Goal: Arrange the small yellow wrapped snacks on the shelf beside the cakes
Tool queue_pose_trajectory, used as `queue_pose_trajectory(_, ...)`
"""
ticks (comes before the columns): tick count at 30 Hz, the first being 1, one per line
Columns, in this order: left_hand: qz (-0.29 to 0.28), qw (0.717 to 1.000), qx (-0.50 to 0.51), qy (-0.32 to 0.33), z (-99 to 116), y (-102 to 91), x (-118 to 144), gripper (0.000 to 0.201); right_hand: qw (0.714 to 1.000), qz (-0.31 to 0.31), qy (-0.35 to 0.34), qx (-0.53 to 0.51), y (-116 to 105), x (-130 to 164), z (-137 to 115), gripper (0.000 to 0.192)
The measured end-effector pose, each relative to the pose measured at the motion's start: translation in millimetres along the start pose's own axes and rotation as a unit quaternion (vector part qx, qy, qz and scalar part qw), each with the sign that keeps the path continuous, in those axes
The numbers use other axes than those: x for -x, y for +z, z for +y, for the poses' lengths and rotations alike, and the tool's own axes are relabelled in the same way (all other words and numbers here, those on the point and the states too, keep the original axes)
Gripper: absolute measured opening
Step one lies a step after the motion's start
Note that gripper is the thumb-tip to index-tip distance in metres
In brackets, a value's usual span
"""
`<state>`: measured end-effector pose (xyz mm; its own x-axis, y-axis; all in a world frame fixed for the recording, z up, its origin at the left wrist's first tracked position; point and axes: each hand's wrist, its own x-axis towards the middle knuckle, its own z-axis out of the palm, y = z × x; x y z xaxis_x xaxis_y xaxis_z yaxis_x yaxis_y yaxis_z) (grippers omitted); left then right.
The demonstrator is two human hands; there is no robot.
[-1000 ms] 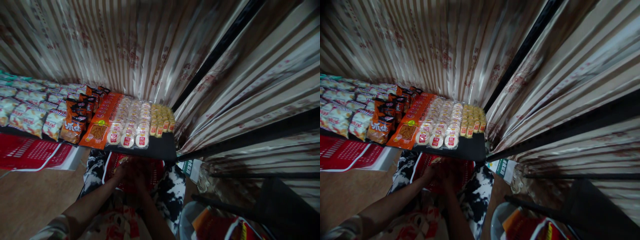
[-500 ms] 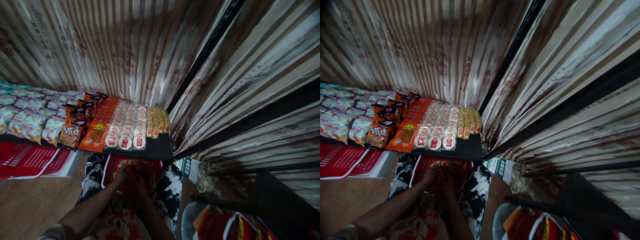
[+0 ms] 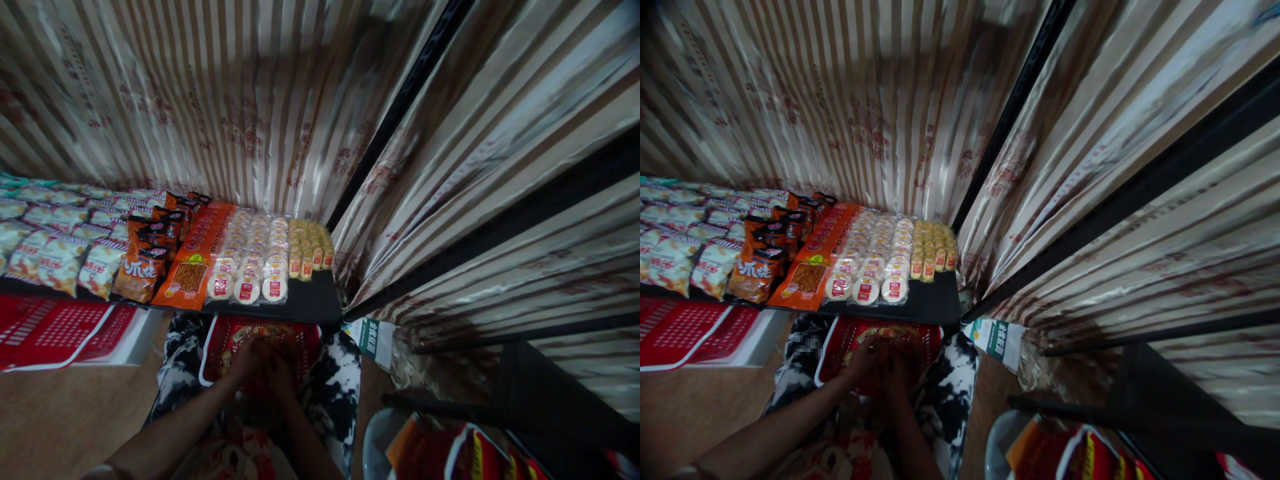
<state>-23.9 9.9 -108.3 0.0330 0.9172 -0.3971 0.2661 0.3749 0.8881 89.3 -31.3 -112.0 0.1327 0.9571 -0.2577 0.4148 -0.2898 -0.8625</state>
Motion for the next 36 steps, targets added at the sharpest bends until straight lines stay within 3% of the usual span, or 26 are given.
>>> queue_pose_trajectory(5,-0.007,0.999,-0.022,0.030,17,0.9,9,0.026,1.000,-0.004,0.014,0.022,-6,5,-12,0.042)
queue_pose_trajectory(11,0.029,0.998,-0.033,0.039,40,4.2,18,0.028,0.996,0.069,0.021,0.043,-16,5,-21,0.036)
queue_pose_trajectory(15,0.050,0.998,-0.032,0.031,49,5.2,23,0.016,0.996,0.077,0.032,0.022,-18,8,-23,0.040)
queue_pose_trajectory(18,0.029,0.999,-0.023,0.032,52,5.8,27,0.012,0.997,0.078,0.027,0.001,-19,10,-21,0.043)
queue_pose_trajectory(21,0.016,0.998,-0.001,0.058,54,8.9,29,0.015,0.996,0.084,0.021,-0.003,-21,11,-16,0.042)
queue_pose_trajectory(27,0.044,0.995,-0.046,0.077,57,15.4,31,0.026,0.995,0.103,-0.004,0.008,-30,12,-11,0.049)
queue_pose_trajectory(36,0.040,0.991,-0.068,0.110,87,16.9,43,0.033,0.991,0.133,-0.009,0.025,-49,12,-28,0.051)
